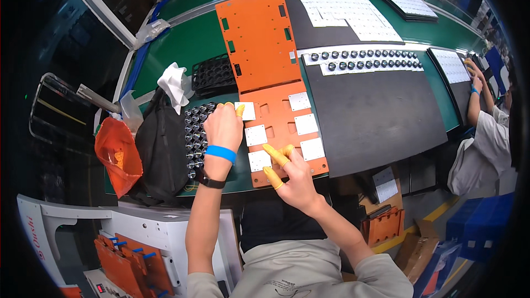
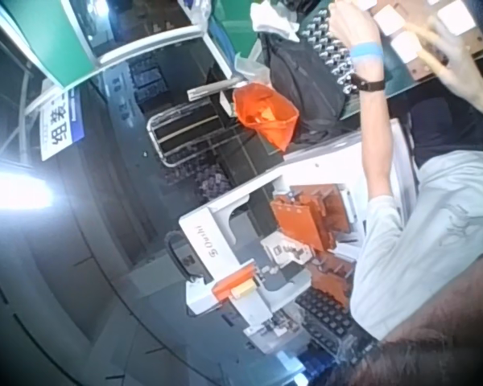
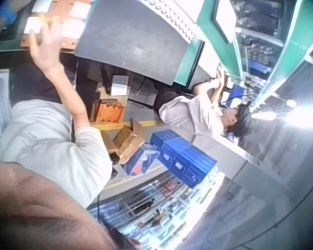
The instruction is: The person places small white square components onto an orange fixture board, pressing them into designated slots. They handle the components one at a time, picking them from a nearby tray and arranging them on the board. The person also briefly interacts with a machine labeled 'Oushi' to process the fixture.
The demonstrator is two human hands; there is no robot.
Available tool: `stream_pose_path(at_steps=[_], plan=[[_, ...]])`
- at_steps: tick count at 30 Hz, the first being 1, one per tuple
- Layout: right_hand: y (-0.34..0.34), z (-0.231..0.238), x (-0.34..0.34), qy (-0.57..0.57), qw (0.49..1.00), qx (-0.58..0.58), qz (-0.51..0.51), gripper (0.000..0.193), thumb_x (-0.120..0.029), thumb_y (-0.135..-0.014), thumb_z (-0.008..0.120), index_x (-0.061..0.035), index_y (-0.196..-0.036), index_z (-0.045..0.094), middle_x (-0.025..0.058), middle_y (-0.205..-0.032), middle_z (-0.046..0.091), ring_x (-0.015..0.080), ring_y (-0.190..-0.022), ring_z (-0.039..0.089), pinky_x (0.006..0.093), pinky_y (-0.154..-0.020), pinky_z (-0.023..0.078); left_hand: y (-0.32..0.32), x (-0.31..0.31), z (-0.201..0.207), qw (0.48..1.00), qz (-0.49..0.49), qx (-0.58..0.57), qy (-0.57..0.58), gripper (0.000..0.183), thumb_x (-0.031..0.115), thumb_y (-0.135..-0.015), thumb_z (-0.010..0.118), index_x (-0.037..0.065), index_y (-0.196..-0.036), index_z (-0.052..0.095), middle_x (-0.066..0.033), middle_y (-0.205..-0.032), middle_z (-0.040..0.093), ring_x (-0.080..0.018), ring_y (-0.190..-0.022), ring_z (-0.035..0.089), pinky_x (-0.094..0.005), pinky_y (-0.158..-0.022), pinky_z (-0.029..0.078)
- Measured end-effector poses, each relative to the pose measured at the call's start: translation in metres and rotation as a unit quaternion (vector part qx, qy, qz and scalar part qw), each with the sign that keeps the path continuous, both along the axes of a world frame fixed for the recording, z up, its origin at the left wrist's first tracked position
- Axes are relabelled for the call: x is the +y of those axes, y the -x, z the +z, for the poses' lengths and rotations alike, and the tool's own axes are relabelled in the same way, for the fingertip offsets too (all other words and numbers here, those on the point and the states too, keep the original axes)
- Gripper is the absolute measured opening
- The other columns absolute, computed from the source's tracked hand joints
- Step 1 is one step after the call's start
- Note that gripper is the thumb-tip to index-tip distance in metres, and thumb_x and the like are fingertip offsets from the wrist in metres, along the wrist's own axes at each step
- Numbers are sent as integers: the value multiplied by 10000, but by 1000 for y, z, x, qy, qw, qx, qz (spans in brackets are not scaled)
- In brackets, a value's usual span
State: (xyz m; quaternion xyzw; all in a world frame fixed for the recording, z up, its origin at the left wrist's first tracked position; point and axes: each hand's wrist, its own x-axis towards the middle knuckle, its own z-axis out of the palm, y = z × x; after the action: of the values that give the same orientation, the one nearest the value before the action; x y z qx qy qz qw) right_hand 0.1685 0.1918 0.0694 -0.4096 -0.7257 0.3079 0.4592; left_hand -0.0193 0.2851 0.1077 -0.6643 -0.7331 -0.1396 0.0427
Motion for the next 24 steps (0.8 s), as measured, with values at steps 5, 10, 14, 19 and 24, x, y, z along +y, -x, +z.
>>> stream_pose_path(at_steps=[5,10,14,19,24], plan=[[-2,0,0,-40,999,-3,8,481,-64,-837,750,-43,-1307,647,136,-962,549,290,-781,560,373,-679,483,-5,8,-14,999,-30,21,13,200,189,-901,668,0,-844,699,-197,-893,696,-361,-821,710,-447,-713,576],[-2,1,2,-71,997,-7,12,476,-16,-826,747,-46,-1293,657,84,-942,547,204,-776,554,299,-660,484,-9,8,-23,999,-24,32,24,161,151,-899,648,5,-849,692,-189,-903,695,-340,-833,717,-426,-711,584],[1,-2,-1,-37,999,-17,8,445,-6,-825,742,-37,-1264,672,91,-953,555,203,-758,579,280,-616,514,-12,8,-40,998,-13,63,-3,132,125,-883,635,6,-855,685,-178,-919,694,-324,-830,721,-412,-702,588],[8,-4,0,-13,1000,-2,1,350,-83,-817,763,-10,-1155,703,125,-917,554,283,-729,587,390,-608,458,-16,9,-41,997,4,77,2,121,118,-860,632,17,-854,699,-173,-925,695,-313,-826,721,-393,-697,590],[7,3,-1,14,1000,-5,22,341,-70,-832,751,-7,-1164,700,126,-927,567,273,-733,574,375,-622,461,-14,13,-30,998,3,50,45,113,124,-844,650,38,-859,723,-171,-940,703,-316,-820,721,-411,-705,587]])
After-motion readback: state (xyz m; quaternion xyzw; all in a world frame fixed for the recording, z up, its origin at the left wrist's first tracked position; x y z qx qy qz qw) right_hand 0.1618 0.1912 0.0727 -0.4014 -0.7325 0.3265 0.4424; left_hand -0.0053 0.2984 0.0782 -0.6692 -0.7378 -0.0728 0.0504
